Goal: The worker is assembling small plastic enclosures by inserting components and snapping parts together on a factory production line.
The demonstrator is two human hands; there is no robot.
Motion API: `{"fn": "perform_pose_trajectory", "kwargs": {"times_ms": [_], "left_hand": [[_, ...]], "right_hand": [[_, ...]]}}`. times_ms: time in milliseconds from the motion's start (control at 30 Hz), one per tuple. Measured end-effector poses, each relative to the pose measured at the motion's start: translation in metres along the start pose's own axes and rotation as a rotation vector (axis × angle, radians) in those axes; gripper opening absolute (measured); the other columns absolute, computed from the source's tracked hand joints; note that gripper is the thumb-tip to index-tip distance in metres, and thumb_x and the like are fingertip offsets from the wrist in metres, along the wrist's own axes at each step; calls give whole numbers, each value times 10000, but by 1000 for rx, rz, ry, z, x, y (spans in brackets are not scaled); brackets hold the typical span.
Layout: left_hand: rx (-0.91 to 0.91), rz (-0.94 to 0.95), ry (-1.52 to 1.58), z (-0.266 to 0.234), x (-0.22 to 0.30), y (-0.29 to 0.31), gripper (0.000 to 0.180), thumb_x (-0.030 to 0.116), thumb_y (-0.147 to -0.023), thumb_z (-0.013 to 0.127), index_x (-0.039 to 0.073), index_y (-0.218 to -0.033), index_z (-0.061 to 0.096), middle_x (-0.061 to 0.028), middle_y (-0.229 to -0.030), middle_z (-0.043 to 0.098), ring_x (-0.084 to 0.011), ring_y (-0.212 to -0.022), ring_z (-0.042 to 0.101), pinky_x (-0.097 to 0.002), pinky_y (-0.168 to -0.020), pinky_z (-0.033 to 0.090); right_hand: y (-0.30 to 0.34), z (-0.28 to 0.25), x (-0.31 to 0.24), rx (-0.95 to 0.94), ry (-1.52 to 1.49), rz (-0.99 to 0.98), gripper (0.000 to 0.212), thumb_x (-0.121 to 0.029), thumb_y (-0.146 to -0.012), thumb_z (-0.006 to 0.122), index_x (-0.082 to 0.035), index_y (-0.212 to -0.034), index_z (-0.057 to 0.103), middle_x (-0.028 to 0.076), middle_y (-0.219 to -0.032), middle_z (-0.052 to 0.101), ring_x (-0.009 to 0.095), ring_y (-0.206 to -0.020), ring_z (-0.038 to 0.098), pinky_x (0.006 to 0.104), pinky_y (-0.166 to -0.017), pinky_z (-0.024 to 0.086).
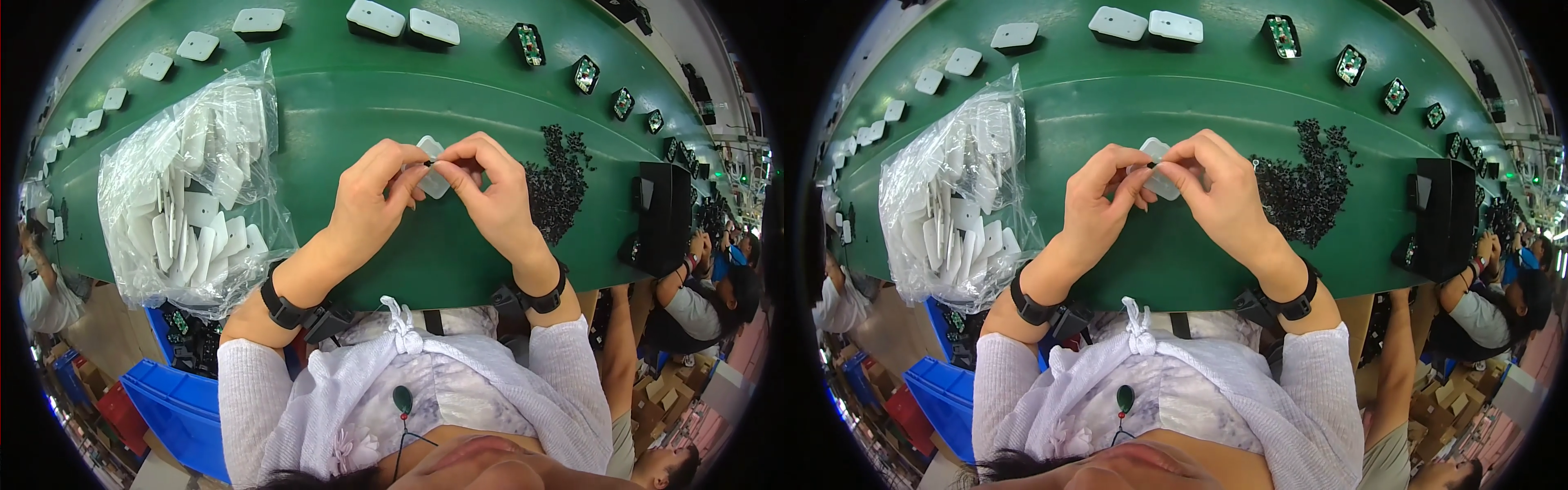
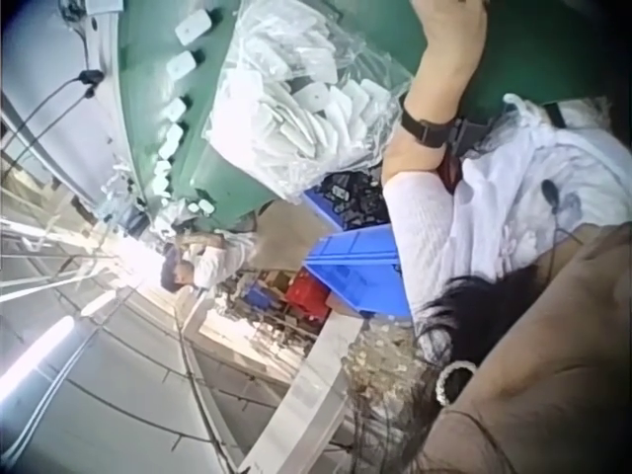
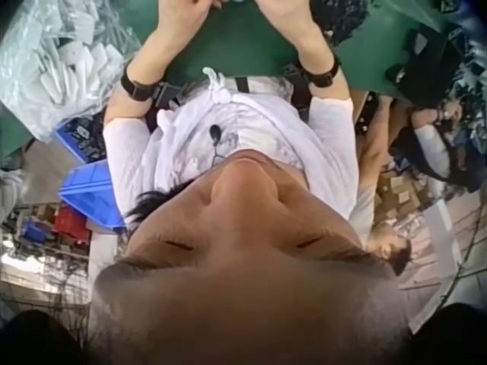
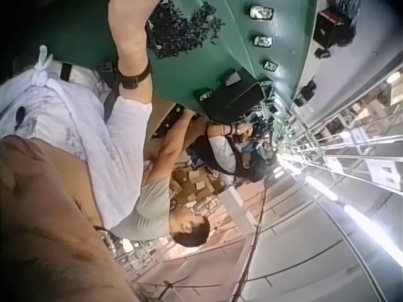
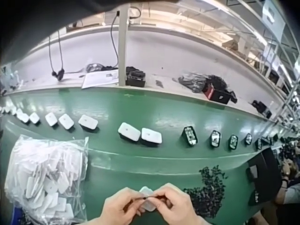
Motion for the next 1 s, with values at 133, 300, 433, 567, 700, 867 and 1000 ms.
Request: {"fn": "perform_pose_trajectory", "kwargs": {"times_ms": [133, 300, 433, 567, 700, 867, 1000], "left_hand": [[64, -97, 166, -1, -8, 0, 116, -32, -901, 568, -30, -1017, 571, -98, -856, 607, -156, -712, 663, -253, -593, 545], [18, -230, 333, 1, -22, 1, 139, -16, -916, 560, -65, -1046, 545, -120, -930, 642, -174, -832, 675, -265, -712, 561], [-20, -238, 362, 4, -20, 3, 118, 9, -924, 569, -59, -1019, 549, -112, -968, 649, -165, -857, 670, -270, -768, 558], [10, -157, 396, 1, -13, 1, 95, 30, -927, 579, -47, -972, 546, -97, -937, 650, -152, -841, 663, -265, -769, 553], [29, -148, 327, -6, -17, 1, 95, 48, -927, 588, -34, -943, 543, -89, -913, 648, -147, -819, 660, -261, -744, 551], [5, -219, 423, -6, -15, -1, 90, 60, -928, 588, -20, -948, 551, -84, -900, 648, -134, -797, 655, -251, -712, 547], [-32, -236, 441, -2, -16, 1, 94, 57, -925, 588, -21, -965, 554, -83, -897, 649, -130, -793, 654, -248, -709, 543]], "right_hand": [[4, 1, 13, -30, -177, 164, 77, -27, -840, 676, -1, -867, 609, 32, -804, 571, 96, -674, 521, 235, -581, 411], [6, 9, 16, -55, -112, 152, 65, -35, -858, 671, -12, -872, 613, -13, -812, 551, 34, -677, 456, 187, -570, 349], [7, 13, 18, 8, -161, 178, 71, -31, -866, 665, -11, -862, 597, -12, -805, 545, 30, -676, 454, 181, -577, 357], [12, 18, 21, 66, -261, 203, 85, -41, -875, 662, -13, -857, 584, -16, -787, 541, 23, -680, 453, 176, -576, 356], [12, 20, 20, 40, -110, 159, 98, -48, -860, 679, -16, -883, 590, -4, -799, 543, 48, -659, 452, 191, -572, 360], [12, -9, -6, 229, 166, -208, 247, -128, -793, 751, -47, -970, 600, 45, -934, 542, 137, -729, 480, 242, -626, 373], [1, -4, -2, 121, 96, -86, 251, -190, -800, 746, -63, -952, 592, 29, -954, 546, 124, -764, 484, 240, -668, 356]]}}
Point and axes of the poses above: each hand's wrist, its own y-axis away from the middle knuckle, its own z-axis out of the palm, x = y × z, the point moved 8 cm from there along -y, towards the middle knuckle
